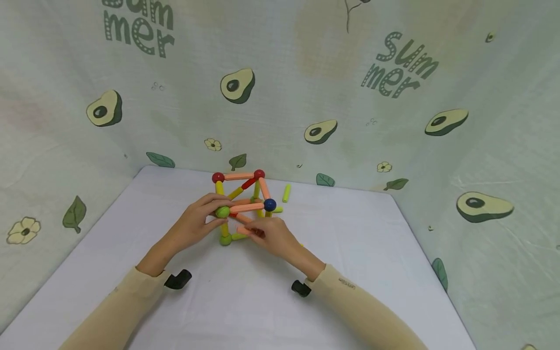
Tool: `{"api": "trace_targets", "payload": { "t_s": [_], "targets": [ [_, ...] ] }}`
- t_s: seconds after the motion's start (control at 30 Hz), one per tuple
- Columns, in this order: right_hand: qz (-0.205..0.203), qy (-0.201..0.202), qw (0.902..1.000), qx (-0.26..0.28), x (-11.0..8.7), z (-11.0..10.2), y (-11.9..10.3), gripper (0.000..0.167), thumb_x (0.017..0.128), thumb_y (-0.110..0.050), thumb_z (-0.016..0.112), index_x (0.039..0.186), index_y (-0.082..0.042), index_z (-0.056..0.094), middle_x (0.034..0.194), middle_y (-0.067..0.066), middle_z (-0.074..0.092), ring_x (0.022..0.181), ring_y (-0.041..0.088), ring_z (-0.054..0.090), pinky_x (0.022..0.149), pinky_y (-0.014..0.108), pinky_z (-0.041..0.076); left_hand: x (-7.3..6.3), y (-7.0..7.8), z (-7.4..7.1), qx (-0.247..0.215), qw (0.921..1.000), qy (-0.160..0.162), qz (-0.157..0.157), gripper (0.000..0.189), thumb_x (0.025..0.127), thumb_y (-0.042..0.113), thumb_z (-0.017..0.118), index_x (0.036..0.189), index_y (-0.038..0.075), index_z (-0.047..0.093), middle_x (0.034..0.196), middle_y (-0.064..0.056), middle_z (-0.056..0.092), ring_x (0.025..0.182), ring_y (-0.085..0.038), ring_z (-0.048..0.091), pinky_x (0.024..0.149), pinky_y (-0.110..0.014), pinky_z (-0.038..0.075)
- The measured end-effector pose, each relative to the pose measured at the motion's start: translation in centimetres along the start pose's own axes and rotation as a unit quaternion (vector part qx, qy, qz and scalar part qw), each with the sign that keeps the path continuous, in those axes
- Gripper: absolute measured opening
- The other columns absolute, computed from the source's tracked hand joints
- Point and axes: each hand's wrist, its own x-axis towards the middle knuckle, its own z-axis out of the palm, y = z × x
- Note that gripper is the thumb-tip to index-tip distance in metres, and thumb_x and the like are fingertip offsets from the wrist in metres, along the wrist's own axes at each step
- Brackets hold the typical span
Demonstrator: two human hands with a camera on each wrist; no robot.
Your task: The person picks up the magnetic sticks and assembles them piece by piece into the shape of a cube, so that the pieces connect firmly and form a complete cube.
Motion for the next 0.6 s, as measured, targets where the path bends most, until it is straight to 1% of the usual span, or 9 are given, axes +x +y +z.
{"api": "trace_targets", "payload": {
  "t_s": [0.07, 0.13, 0.23, 0.33, 0.43, 0.47, 0.6],
  "targets": [
    [0.010, -0.031, 0.9994, -0.007, -0.9, -0.3, 0.3, 0.022, 0.097, -0.018, 0.081, 0.118, -0.010, 0.082, 0.079, -0.001, 0.075, 0.064, 0.008, 0.057, 0.059, 0.015, 0.045, -0.1, 0.0, -0.1, 0.001, 1.0000, 0.000, -0.006, 0.053, 0.085, 0.000, 0.087, 0.135, 0.008, 0.070, 0.137, -0.008, 0.063, 0.111, -0.021, 0.068, 0.087, -0.035, 0.063],
    [0.017, -0.060, 0.9978, -0.025, -1.6, -0.5, 0.7, 0.016, 0.096, -0.021, 0.082, 0.110, -0.012, 0.083, 0.087, -0.003, 0.078, 0.071, 0.010, 0.061, 0.065, 0.017, 0.048, -0.1, 0.0, -0.1, 0.003, 0.9999, -0.002, -0.011, 0.053, 0.086, 0.001, 0.087, 0.136, 0.008, 0.069, 0.137, -0.008, 0.062, 0.112, -0.021, 0.068, 0.088, -0.035, 0.063],
    [0.024, -0.100, 0.9930, -0.058, -2.3, -0.6, 1.3, 0.017, 0.096, -0.028, 0.082, 0.105, -0.014, 0.084, 0.087, -0.005, 0.077, 0.076, 0.013, 0.063, 0.070, 0.020, 0.049, -0.1, 0.1, -0.1, 0.008, 0.9997, -0.005, -0.021, 0.054, 0.086, 0.002, 0.087, 0.137, 0.009, 0.069, 0.138, -0.007, 0.062, 0.114, -0.021, 0.067, 0.089, -0.037, 0.062],
    [0.024, -0.132, 0.9887, -0.066, -2.9, -0.5, 2.1, 0.019, 0.094, -0.030, 0.083, 0.102, -0.013, 0.085, 0.086, -0.005, 0.077, 0.076, 0.015, 0.065, 0.072, 0.021, 0.050, -0.2, 0.1, -0.2, 0.009, 0.9996, -0.004, -0.026, 0.054, 0.086, 0.002, 0.087, 0.137, 0.009, 0.069, 0.137, -0.007, 0.062, 0.114, -0.022, 0.066, 0.088, -0.038, 0.063],
    [0.020, -0.154, 0.9862, -0.058, -3.4, -0.7, 2.7, 0.020, 0.094, -0.029, 0.084, 0.103, -0.011, 0.084, 0.091, -0.003, 0.079, 0.083, 0.018, 0.069, 0.078, 0.024, 0.053, -0.2, 0.2, -0.2, 0.008, 0.9996, -0.004, -0.025, 0.054, 0.086, 0.002, 0.087, 0.137, 0.008, 0.069, 0.138, -0.007, 0.062, 0.113, -0.021, 0.066, 0.088, -0.037, 0.062],
    [0.023, -0.159, 0.9856, -0.054, -3.6, -0.9, 2.8, 0.019, 0.095, -0.027, 0.083, 0.106, -0.011, 0.084, 0.095, -0.002, 0.080, 0.088, 0.019, 0.069, 0.081, 0.026, 0.054, -0.2, 0.2, -0.1, 0.007, 0.9997, -0.004, -0.024, 0.054, 0.086, 0.002, 0.087, 0.137, 0.008, 0.070, 0.138, -0.007, 0.062, 0.114, -0.021, 0.066, 0.088, -0.037, 0.062],
    [0.055, -0.160, 0.9844, -0.046, -4.1, -2.6, 3.5, 0.020, 0.096, -0.015, 0.082, 0.114, -0.009, 0.082, 0.106, 0.003, 0.078, 0.098, 0.020, 0.069, 0.089, 0.034, 0.057, -0.1, 0.2, 0.0, 0.006, 0.9997, -0.005, -0.021, 0.055, 0.086, 0.002, 0.087, 0.137, 0.010, 0.069, 0.138, -0.007, 0.062, 0.114, -0.021, 0.066, 0.088, -0.035, 0.062]
  ]
}}
